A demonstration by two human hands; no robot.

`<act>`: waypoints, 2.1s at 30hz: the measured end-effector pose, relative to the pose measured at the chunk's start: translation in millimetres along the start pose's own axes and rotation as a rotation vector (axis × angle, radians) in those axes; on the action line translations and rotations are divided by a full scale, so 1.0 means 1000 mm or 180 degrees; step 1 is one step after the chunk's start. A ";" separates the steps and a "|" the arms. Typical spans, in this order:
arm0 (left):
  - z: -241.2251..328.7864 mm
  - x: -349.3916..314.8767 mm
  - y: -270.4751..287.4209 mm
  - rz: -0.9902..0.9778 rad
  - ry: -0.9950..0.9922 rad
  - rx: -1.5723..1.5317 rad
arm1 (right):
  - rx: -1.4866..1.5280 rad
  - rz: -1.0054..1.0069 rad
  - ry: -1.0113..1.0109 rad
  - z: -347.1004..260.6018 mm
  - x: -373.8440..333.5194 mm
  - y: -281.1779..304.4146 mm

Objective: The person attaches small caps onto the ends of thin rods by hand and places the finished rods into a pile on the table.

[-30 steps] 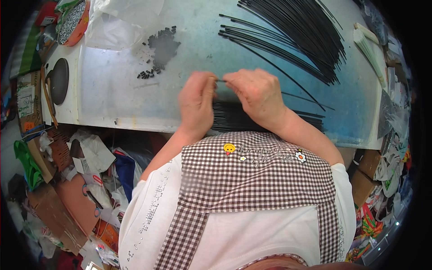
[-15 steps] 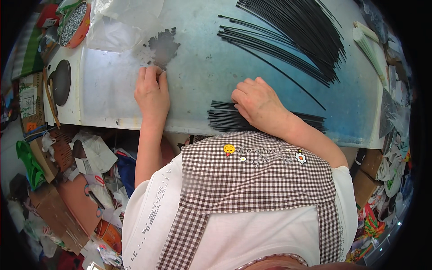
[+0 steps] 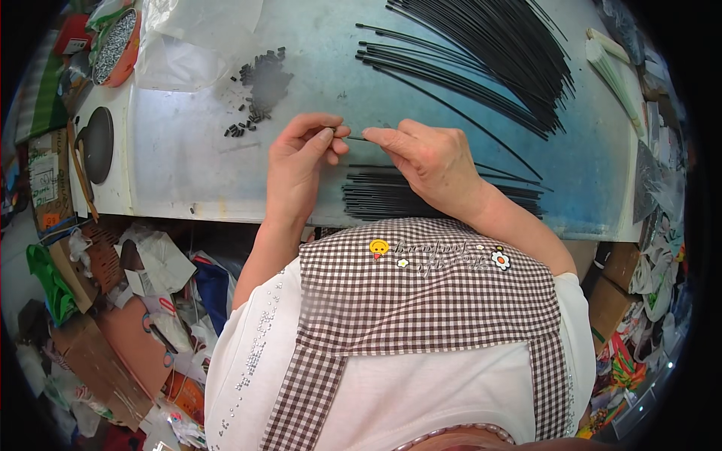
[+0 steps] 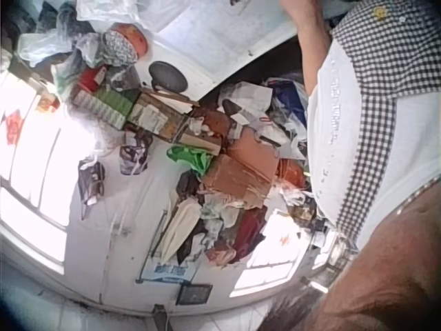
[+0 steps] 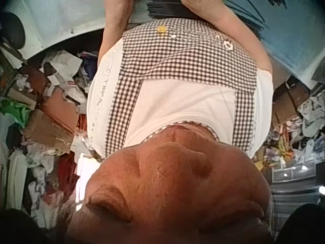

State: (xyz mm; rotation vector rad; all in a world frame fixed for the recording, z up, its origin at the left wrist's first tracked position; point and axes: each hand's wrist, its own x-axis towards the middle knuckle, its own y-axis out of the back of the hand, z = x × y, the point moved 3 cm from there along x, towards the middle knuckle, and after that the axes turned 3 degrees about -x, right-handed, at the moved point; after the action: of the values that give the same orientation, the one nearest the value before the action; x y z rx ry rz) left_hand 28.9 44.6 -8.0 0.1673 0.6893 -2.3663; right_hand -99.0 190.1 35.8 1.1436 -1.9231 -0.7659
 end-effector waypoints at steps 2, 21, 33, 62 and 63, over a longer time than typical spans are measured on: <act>-0.002 0.002 0.000 -0.0024 0.0046 -0.0022 | -0.0030 0.0028 0.0009 0.000 0.002 0.000; -0.021 -0.008 -0.010 0.0238 -0.0225 0.0878 | -0.0568 -0.0169 0.0063 -0.002 0.002 -0.013; 0.036 0.007 0.041 0.1248 -0.2052 0.3789 | -0.0508 -0.0151 -0.0033 0.008 0.004 0.007; -0.002 0.001 0.005 0.0012 -0.0025 0.0389 | -0.0096 0.0017 0.0115 0.004 -0.007 -0.004; -0.004 -0.001 0.005 0.0004 0.0027 0.0381 | -0.0138 0.0050 0.0112 0.001 -0.003 -0.002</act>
State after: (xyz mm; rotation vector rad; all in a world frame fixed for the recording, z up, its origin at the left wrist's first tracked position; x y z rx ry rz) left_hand 32.3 43.8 -13.2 0.2295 0.5515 -2.4078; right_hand -98.6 192.2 32.9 1.1076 -1.8754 -0.7703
